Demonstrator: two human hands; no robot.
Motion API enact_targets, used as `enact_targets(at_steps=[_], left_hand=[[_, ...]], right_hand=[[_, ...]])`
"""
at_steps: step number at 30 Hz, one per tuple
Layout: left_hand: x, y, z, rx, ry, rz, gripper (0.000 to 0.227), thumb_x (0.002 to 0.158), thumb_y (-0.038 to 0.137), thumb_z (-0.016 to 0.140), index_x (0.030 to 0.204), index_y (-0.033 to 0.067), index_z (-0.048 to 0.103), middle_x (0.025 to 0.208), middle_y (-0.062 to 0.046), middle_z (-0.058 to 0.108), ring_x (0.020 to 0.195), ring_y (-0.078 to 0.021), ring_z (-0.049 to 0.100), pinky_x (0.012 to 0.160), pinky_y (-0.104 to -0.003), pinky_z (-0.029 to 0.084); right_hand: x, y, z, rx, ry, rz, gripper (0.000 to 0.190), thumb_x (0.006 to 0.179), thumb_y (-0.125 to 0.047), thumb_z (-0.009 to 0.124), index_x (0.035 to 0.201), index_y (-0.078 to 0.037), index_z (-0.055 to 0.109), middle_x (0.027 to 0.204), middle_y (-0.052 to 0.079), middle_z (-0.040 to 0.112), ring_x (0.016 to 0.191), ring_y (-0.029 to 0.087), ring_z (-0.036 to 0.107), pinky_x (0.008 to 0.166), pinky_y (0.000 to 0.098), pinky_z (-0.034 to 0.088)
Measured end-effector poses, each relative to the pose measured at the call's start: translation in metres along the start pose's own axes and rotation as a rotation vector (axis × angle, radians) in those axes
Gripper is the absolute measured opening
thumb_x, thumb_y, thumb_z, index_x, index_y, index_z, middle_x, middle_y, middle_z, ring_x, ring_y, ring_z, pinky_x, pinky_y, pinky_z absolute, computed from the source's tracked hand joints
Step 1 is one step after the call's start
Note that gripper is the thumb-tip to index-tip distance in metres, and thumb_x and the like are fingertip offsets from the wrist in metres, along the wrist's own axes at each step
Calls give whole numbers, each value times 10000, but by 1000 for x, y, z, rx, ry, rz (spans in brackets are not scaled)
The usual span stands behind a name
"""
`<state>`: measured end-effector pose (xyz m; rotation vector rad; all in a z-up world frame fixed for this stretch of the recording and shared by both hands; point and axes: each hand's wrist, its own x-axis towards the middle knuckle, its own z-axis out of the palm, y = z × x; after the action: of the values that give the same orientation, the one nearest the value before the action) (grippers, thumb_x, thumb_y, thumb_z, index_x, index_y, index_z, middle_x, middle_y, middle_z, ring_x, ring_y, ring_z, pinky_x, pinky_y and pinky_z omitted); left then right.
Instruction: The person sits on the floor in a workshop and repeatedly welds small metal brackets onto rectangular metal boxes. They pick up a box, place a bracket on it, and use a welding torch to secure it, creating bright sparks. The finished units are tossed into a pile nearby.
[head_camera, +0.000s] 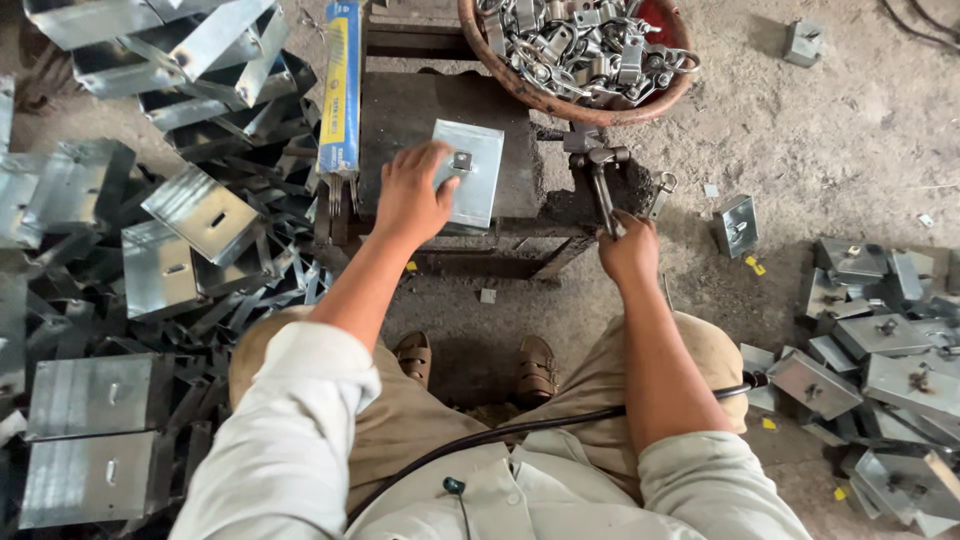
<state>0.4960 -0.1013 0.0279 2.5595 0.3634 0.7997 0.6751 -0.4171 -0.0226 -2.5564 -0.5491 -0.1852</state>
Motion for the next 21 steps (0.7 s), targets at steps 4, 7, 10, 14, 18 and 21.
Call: enact_targets(at_steps=[4, 7, 10, 14, 18, 21], left_hand=[[34, -21, 35, -175, -43, -112, 322, 896, 233, 735, 1188, 111, 675, 1191, -150, 684, 1077, -343, 647, 913, -489, 491], [37, -21, 52, -121, -35, -219, 184, 921, 212, 729, 1088, 138, 711, 1132, -106, 719, 1064, -316, 653, 927, -479, 508], [35, -18, 57, -34, 139, -241, 144, 909, 155, 725, 1052, 148, 732, 1071, -94, 731, 1079, -330, 639, 920, -503, 487], [41, -19, 59, -46, 158, -296, 118, 908, 185, 741, 1019, 146, 729, 1031, -122, 705, 1081, -347, 616, 898, -501, 485], [41, -22, 63, -118, 181, -303, 147, 897, 111, 733, 1035, 159, 742, 1029, -130, 694, 1090, -351, 596, 901, -491, 486], [38, -28, 68, -197, 281, -240, 186, 848, 86, 781, 1022, 141, 742, 1038, -135, 693, 1108, -360, 580, 908, -470, 496]], right_hand=[[-6, 0, -62, 115, -205, 213, 543, 906, -355, 738, 1404, -166, 633, 1235, 127, 715, 973, 265, 736, 839, 412, 597], [-20, 47, -114, 89, -155, 211, 533, 891, -381, 773, 1385, -205, 683, 1178, 73, 748, 958, 235, 706, 808, 410, 553], [-44, 125, -146, -164, -148, 297, 635, 858, -515, 754, 1391, -175, 685, 1093, 175, 757, 1027, 360, 698, 899, 475, 536], [-110, 223, -151, -608, -417, 341, 665, 1049, -647, 512, 1282, -73, 753, 1150, 220, 760, 1117, 389, 701, 943, 487, 548], [-176, 230, -107, 770, -448, 1268, 696, 1045, -661, 310, 1397, -128, 588, 1246, 111, 693, 1157, 281, 637, 969, 478, 507], [-182, 237, -91, 1214, -289, 976, 457, 1071, -369, 394, 1321, -67, 629, 1290, 154, 678, 1099, 292, 679, 950, 466, 519]])
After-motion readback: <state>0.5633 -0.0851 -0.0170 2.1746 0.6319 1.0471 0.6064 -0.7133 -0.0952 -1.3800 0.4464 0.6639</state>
